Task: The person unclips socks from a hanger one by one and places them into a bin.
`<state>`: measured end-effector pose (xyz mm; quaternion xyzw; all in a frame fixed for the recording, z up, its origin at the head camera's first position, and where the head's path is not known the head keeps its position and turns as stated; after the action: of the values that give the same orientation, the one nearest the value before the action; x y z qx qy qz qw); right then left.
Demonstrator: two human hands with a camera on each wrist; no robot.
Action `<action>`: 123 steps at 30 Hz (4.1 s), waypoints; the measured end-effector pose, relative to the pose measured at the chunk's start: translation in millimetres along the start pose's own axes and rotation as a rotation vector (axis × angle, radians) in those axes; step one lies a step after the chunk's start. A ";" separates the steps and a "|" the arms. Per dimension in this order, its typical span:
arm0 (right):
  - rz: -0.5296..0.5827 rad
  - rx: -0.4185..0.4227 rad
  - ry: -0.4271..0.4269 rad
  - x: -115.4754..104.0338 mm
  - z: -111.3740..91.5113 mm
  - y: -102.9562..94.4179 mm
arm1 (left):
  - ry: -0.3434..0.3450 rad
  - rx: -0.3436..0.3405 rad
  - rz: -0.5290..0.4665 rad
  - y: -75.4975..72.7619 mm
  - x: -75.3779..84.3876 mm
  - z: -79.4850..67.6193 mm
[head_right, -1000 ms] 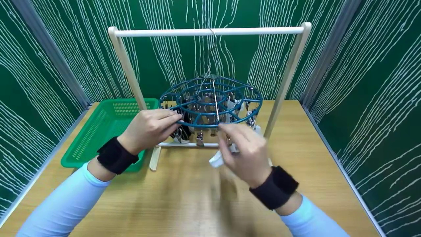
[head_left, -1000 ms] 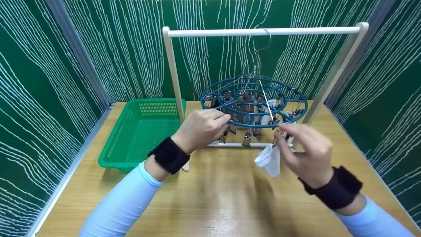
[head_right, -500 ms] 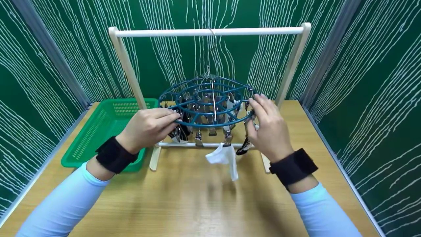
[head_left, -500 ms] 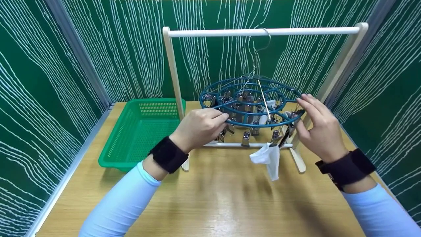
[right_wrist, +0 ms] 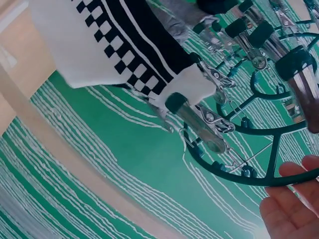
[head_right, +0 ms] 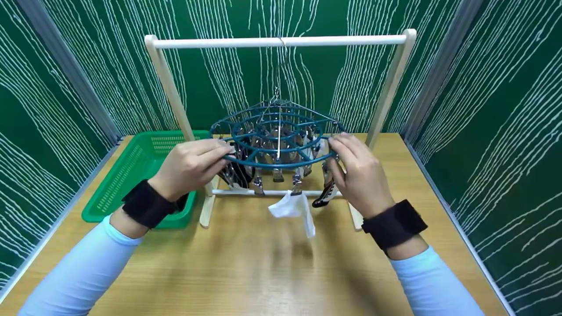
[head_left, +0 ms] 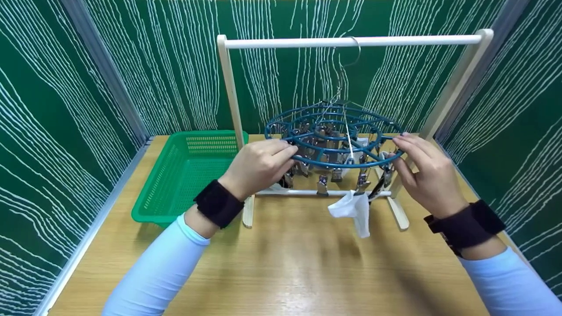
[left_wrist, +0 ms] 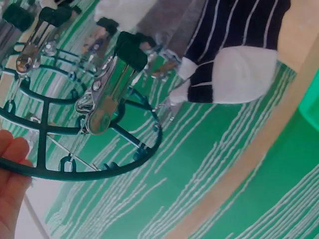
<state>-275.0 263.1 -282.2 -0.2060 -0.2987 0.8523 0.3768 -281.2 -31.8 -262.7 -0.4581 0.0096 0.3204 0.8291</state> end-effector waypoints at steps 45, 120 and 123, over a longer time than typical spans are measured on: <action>0.277 0.186 -0.162 -103.8 -11.5 5.7 | -0.215 -0.017 -0.112 15.8 -51.6 -17.7; 0.524 -0.356 0.238 -77.1 18.2 72.1 | -0.551 -0.355 -0.810 113.5 29.5 -56.6; 0.521 -0.344 0.230 -76.7 19.1 71.1 | -0.568 -0.391 -0.848 122.9 33.1 -53.3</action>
<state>-274.6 159.4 -305.7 -0.4309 -0.3311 0.8282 0.1369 -306.5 -9.3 -396.5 -0.4630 -0.4600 0.0647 0.7549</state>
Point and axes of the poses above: each hand's wrist, its own z-axis towards the middle knuckle, its own y-axis out of the palm, x = y × z, the point moved 8 cm from there along z, towards the middle knuckle, and after that the axes turned 10 degrees about -x, right-handed, at the moved point
